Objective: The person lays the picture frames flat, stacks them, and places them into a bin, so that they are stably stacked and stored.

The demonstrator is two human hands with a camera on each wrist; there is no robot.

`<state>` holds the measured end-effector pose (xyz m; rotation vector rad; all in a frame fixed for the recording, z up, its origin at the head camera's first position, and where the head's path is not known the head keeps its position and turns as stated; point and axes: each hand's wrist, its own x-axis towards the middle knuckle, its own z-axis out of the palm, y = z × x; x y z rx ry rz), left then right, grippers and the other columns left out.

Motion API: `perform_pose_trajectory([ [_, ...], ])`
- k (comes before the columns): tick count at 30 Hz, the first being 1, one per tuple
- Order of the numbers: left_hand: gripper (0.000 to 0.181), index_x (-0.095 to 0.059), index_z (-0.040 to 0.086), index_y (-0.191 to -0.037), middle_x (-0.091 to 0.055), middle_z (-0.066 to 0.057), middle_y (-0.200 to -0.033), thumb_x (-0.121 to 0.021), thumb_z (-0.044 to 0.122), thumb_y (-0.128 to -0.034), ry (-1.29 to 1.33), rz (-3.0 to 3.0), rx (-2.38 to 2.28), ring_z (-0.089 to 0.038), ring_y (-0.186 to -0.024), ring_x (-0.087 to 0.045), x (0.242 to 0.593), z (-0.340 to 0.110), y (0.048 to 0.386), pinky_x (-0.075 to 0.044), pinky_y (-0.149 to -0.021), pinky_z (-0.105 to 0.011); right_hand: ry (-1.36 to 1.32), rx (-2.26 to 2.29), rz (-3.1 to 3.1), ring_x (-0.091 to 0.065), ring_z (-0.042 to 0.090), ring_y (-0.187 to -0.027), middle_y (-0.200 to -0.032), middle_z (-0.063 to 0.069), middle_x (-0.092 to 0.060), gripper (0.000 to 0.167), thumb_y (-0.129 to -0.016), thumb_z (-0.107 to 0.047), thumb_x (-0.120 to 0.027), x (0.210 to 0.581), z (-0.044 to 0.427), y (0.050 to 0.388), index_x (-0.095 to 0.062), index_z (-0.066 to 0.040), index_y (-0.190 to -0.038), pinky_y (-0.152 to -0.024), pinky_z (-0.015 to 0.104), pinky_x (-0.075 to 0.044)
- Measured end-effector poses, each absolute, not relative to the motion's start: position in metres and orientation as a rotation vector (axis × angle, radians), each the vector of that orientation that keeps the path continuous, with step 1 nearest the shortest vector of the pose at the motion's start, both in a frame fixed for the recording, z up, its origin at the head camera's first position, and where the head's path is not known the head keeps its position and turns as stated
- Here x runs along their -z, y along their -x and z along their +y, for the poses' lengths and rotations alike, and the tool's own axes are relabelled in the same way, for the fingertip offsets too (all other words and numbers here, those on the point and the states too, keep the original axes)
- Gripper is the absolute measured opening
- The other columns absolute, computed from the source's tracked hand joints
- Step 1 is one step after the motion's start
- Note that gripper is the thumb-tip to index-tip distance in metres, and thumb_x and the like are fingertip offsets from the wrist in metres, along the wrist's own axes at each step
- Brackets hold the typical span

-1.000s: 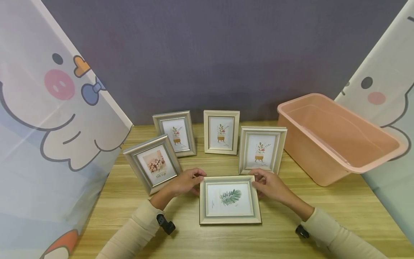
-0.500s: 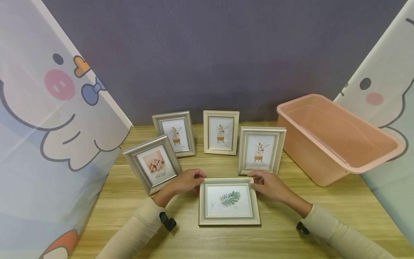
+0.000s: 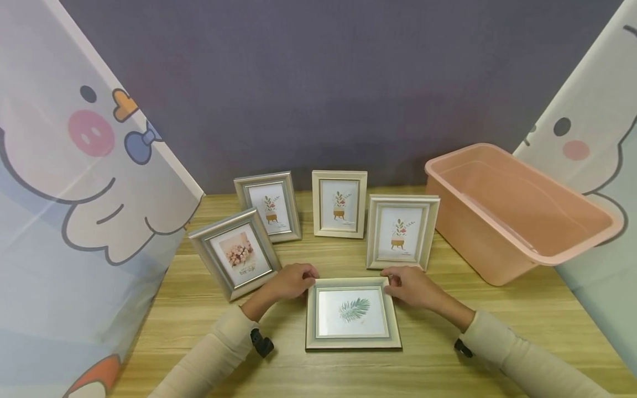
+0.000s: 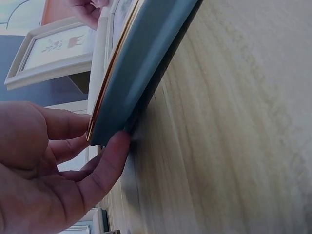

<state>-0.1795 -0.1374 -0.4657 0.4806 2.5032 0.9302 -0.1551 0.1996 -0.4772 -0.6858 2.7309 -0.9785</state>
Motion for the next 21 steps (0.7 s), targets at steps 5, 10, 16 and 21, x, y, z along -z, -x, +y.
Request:
perform_pose_trajectory([
  [5, 0.014, -0.071, 0.007, -0.107, -0.072, -0.003, -0.088, -0.059, 0.008, -0.1005, -0.546, 2.564, -0.864, -0.009, -0.067, -0.060, 0.4633, -0.1360, 0.1797, -0.051, -0.068, -0.028, 0.677, 0.979, 2.720, -0.043, -0.002, -0.055, -0.068, -0.011, -0.058, 0.034, -0.090, -0.009, -0.073, 0.4791, 0.1983, 0.1549, -0.068, 0.003, -0.122, -0.055, 0.019, -0.040],
  [10, 0.014, -0.073, 0.007, -0.103, -0.071, -0.001, -0.084, -0.060, 0.005, -0.0995, -0.573, 2.598, -0.834, -0.008, -0.067, -0.058, 0.4639, -0.1358, 0.1807, -0.050, -0.070, -0.029, 0.642, 0.990, 2.706, -0.044, -0.001, -0.056, -0.069, -0.009, -0.058, 0.032, -0.090, -0.009, -0.073, 0.4818, 0.1972, 0.1544, -0.068, 0.001, -0.121, -0.053, 0.019, -0.039],
  [16, 0.013, -0.072, 0.007, -0.104, -0.071, -0.002, -0.085, -0.060, 0.005, -0.0996, -0.571, 2.595, -0.835, -0.008, -0.065, -0.059, 0.4644, -0.1357, 0.1806, -0.050, -0.069, -0.028, 0.609, 0.988, 2.704, -0.045, 0.000, -0.057, -0.070, -0.008, -0.058, 0.032, -0.091, -0.009, -0.074, 0.4780, 0.1956, 0.1531, -0.068, 0.000, -0.121, -0.053, 0.019, -0.039],
  [21, 0.013, -0.072, 0.009, -0.103, -0.071, -0.001, -0.088, -0.060, 0.006, -0.0995, -0.575, 2.607, -0.824, -0.011, -0.074, -0.060, 0.4660, -0.1356, 0.1816, -0.051, -0.074, -0.032, 0.627, 0.991, 2.702, -0.047, -0.001, -0.059, -0.072, -0.008, -0.061, 0.033, -0.090, -0.009, -0.073, 0.4772, 0.1967, 0.1544, -0.068, 0.000, -0.121, -0.054, 0.019, -0.042],
])
